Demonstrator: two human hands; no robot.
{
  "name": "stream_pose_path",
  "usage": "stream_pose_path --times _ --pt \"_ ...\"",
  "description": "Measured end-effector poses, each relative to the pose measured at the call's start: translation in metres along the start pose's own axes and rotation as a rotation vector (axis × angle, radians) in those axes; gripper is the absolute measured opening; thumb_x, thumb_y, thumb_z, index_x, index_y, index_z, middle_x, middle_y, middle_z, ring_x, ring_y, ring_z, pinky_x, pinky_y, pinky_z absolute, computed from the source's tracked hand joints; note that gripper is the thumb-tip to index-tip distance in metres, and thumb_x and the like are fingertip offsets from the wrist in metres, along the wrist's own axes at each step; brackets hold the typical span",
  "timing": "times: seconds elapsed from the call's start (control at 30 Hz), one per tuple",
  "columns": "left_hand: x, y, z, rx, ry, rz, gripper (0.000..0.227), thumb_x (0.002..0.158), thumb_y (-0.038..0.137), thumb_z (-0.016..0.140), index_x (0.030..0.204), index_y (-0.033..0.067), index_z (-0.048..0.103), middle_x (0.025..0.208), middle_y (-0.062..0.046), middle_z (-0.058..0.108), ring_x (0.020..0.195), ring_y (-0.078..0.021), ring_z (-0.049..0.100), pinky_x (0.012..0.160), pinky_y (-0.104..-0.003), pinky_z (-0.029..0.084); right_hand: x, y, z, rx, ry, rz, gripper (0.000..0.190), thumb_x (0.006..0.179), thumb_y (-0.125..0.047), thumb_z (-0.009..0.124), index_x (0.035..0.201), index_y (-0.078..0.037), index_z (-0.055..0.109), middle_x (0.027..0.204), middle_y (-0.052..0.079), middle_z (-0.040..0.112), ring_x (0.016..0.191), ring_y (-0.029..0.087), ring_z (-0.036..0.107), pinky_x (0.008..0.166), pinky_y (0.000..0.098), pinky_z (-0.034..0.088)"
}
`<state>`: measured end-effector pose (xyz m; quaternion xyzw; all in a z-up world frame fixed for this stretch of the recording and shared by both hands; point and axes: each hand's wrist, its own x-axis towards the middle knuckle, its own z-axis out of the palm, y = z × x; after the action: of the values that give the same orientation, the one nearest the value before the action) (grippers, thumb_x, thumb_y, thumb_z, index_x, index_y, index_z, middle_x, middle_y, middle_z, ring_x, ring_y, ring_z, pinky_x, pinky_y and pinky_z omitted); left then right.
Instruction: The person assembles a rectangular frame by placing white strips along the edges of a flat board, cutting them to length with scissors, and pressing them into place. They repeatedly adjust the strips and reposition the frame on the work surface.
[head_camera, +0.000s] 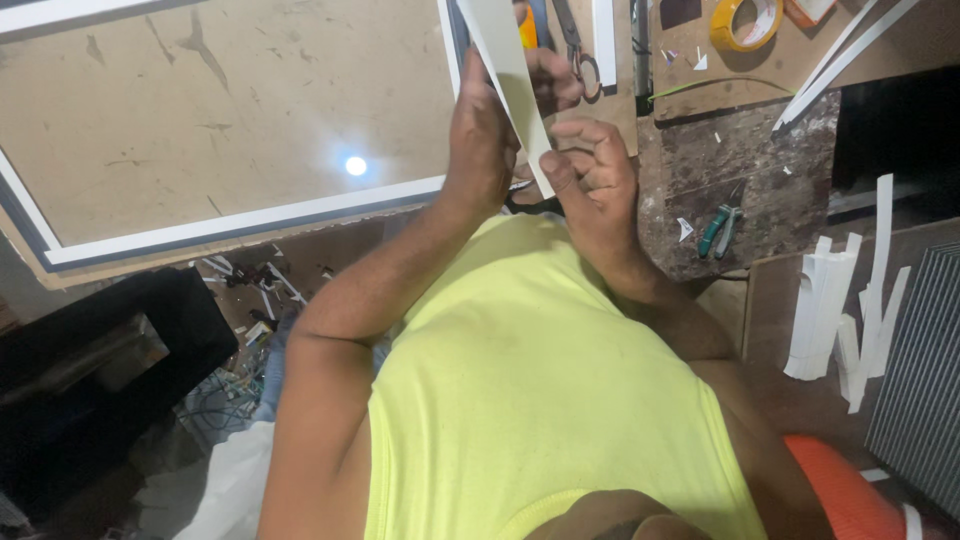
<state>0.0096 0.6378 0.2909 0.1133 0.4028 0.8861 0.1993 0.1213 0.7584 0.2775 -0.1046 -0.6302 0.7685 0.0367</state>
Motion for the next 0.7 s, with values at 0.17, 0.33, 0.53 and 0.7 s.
stream_pose_path --times 0.17,0.33,0.53,0.7 --pt "-0.004 -0.006 0.003 -0.033 0.191 -0.025 0.038 0.115 0.037 0.051 0.134 0.004 0.053 0.076 -0.005 0.057 0.067 -0.0143 0.063 0.07 -0.03 0.054 -0.005 -0.013 0.012 0.025 -0.028 0.101 0.037 0.11 -0.005 0.06 0.144 0.006 0.049 0.127 0.013 0.067 0.104 0.016 0.07 0.081 0.0297 0.063" --pt "-0.005 0.005 -0.005 -0.018 0.259 0.008 0.033 0.116 0.037 0.052 0.121 0.0054 0.059 0.062 -0.001 0.051 0.048 -0.0098 0.05 0.046 -0.024 0.044 -0.018 -0.036 0.007 -0.116 -0.259 -0.021 0.053 0.106 0.002 0.067 0.153 0.006 0.044 0.142 0.018 0.063 0.121 0.021 0.07 0.104 0.0334 0.06" --pt "-0.008 0.016 0.003 -0.003 0.226 0.021 0.034 0.119 0.037 0.051 0.119 0.0045 0.058 0.064 -0.005 0.054 0.048 -0.0113 0.052 0.048 -0.025 0.044 -0.02 -0.045 0.008 -0.305 -0.207 -0.07 0.044 0.102 0.0 0.073 0.142 0.006 0.057 0.124 0.016 0.074 0.109 0.022 0.076 0.099 0.0315 0.061" --pt "-0.015 0.022 0.008 0.036 0.235 -0.015 0.036 0.115 0.04 0.05 0.123 0.0057 0.058 0.064 -0.006 0.058 0.049 -0.0113 0.057 0.048 -0.024 0.047 -0.019 -0.039 0.009 -0.338 -0.16 -0.198 0.042 0.101 0.0 0.077 0.139 0.006 0.059 0.13 0.016 0.071 0.114 0.021 0.073 0.101 0.0307 0.06"
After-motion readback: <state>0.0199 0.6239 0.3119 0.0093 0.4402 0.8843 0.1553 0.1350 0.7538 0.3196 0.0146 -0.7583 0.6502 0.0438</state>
